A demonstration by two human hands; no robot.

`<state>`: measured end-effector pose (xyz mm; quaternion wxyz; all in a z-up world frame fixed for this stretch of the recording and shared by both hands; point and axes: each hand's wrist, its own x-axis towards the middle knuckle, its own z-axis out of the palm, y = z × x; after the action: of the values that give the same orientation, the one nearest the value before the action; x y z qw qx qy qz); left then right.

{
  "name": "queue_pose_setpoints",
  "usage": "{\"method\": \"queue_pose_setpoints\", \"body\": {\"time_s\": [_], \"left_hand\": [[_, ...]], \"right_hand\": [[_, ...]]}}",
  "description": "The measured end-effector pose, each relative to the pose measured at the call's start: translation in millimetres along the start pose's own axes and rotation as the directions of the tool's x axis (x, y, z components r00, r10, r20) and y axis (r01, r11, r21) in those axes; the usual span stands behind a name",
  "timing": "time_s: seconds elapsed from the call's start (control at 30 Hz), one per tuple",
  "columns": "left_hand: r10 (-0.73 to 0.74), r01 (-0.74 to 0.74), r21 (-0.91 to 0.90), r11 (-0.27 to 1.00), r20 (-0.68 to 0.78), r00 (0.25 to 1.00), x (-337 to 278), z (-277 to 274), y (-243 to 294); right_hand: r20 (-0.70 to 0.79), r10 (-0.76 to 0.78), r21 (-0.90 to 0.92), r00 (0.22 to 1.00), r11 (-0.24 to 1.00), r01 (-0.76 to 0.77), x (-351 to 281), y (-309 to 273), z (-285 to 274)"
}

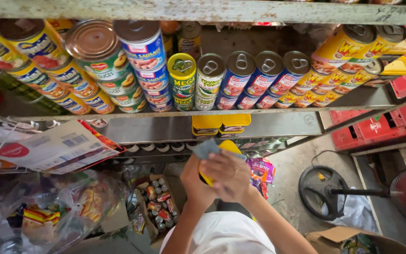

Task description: Cleaning and wiping down various canned food items on a store shelf using a cloth.

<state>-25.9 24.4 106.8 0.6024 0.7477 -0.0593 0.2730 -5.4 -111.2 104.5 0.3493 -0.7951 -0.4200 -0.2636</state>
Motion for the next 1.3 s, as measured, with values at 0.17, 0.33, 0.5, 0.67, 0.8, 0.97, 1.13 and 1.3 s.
{"method": "queue_pose_setpoints", "body": {"time_s": [0.17,0.33,0.5,0.67,0.8,0.97,1.13,1.3], "left_hand": [[0.031,-0.031,-0.017,0.999,-0.017,0.999,1,-4,7],[-0.092,0.085,-0.205,0.975,-0.025,0.995,-5,1,7],[-0.168,0.199,-0.359,0.912,0.117,0.979,-1,-5,-1],[-0.274,0.281,-0.546,0.789,0.097,0.957,-28,12,-65],[-0.658,0.588,-0.639,0.495,0.167,0.734,-3,26,-38],[-0.679,0.535,-0.707,0.462,0.106,0.727,4,44,-37],[-0.723,0.595,-0.645,0.479,0.095,0.684,-22,59,-79],[-0.683,0.622,-0.771,0.137,0.381,0.623,-49,58,-120]], "right_hand": [[-0.142,0.193,0.065,0.971,0.98,-0.186,-1,18,-7],[-0.17,0.49,0.416,0.855,0.822,-0.388,-16,36,-3],[-0.118,0.777,0.531,0.618,0.575,-0.622,-95,86,31],[-0.026,0.738,0.615,0.674,0.544,-0.572,-106,79,23],[0.057,0.645,0.667,0.762,0.543,-0.509,-32,39,-7],[-0.066,0.724,0.339,0.686,0.663,-0.667,-17,25,-14],[0.01,0.735,0.214,0.678,0.661,-0.719,13,4,-34],[0.213,0.356,0.133,0.91,0.912,-0.388,23,-10,-36]]}}
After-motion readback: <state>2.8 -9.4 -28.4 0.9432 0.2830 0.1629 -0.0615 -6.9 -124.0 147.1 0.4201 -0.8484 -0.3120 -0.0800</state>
